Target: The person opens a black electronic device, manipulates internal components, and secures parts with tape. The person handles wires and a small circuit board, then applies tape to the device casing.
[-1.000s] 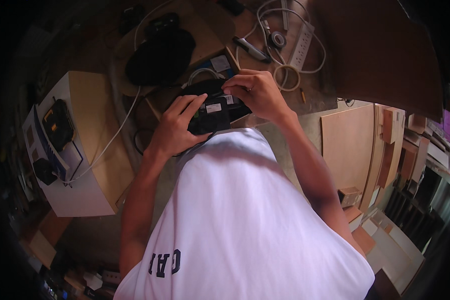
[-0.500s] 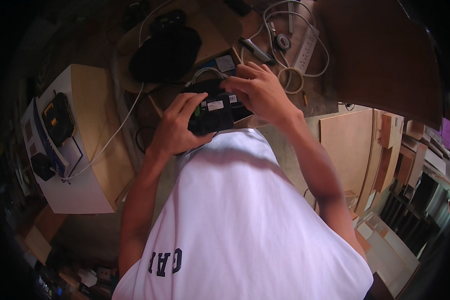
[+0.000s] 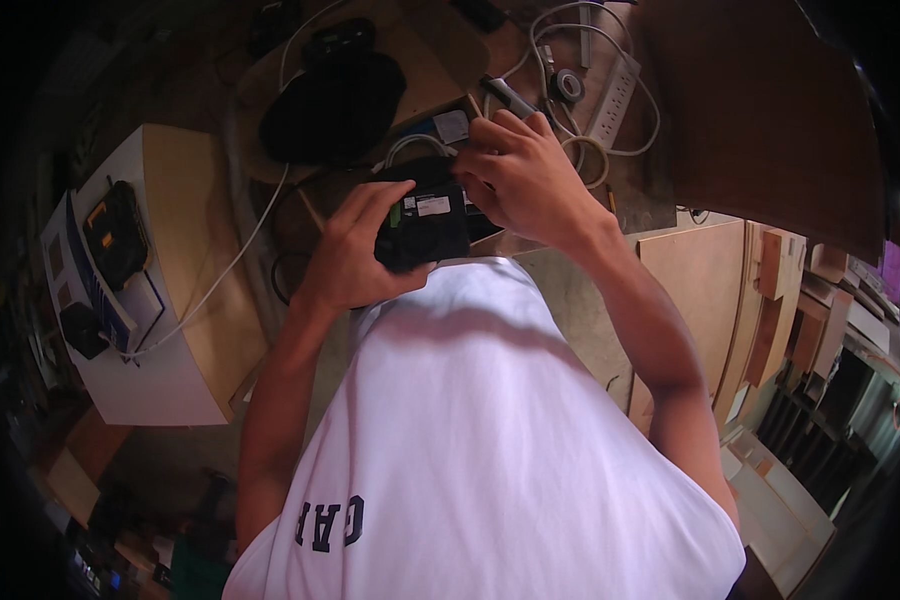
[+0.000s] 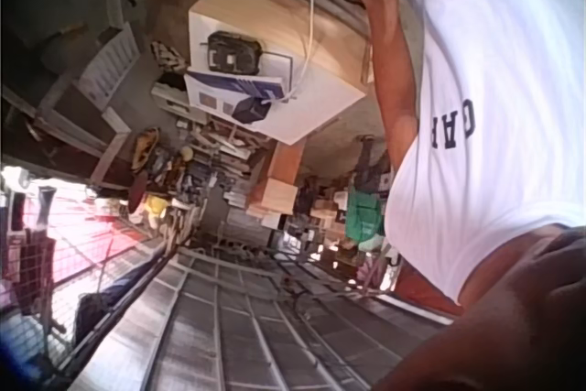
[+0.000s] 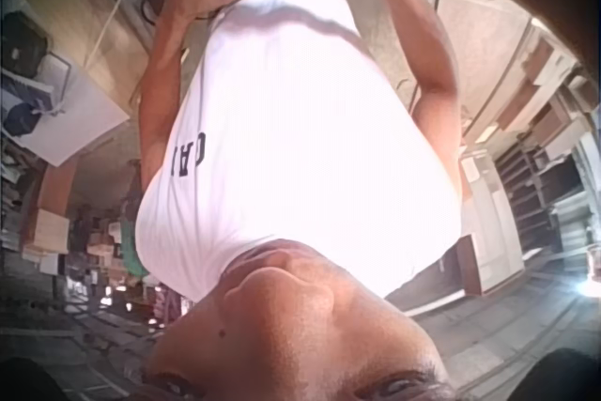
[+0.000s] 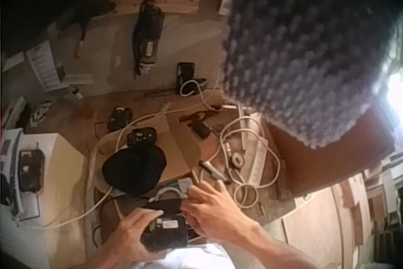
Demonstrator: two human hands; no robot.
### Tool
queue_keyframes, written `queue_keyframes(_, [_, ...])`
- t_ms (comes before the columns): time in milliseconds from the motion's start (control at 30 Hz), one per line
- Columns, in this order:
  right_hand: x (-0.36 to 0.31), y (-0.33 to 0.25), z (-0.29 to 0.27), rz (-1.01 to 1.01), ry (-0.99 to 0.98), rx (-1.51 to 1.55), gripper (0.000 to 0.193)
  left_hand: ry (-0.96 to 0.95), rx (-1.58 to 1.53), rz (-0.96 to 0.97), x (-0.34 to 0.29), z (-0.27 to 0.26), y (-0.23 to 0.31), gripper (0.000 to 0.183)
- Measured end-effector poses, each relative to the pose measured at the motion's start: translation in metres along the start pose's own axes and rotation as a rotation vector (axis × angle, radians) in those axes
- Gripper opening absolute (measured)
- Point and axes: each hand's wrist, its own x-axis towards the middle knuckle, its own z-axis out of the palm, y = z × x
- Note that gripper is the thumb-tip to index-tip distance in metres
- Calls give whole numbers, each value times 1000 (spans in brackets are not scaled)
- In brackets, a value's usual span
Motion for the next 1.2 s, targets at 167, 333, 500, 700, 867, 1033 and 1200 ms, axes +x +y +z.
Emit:
queue_keyframes(167, [4, -3, -8, -11, 3, -16, 7, -7, -8, -1, -1, 1, -1, 90])
queue_keyframes(333, [5, -2, -9, 9, -78, -32, 16, 7, 7, -16, 0, -1, 3, 88])
queue_keyframes(500, [-1, -10, -22, -69, -208, -56, 54, 38, -8, 1, -5, 3, -1, 85])
queue_keyframes(700, [-10, -22, -20, -64, -166, 30, 87, 57, -36, -9, -6, 6, -1, 84])
queue_keyframes(867, [-10, -22, -11, -59, -130, 42, 84, 53, -34, 1, -7, 5, 3, 85])
queue_keyframes(1033, [-9, -19, -11, -73, -119, 63, 86, 25, -41, -50, -8, 6, 8, 88])
queue_keyframes(1200, [-13, -19, -7, -116, -66, 47, 88, 78, 8, -12, -13, 7, 8, 95])
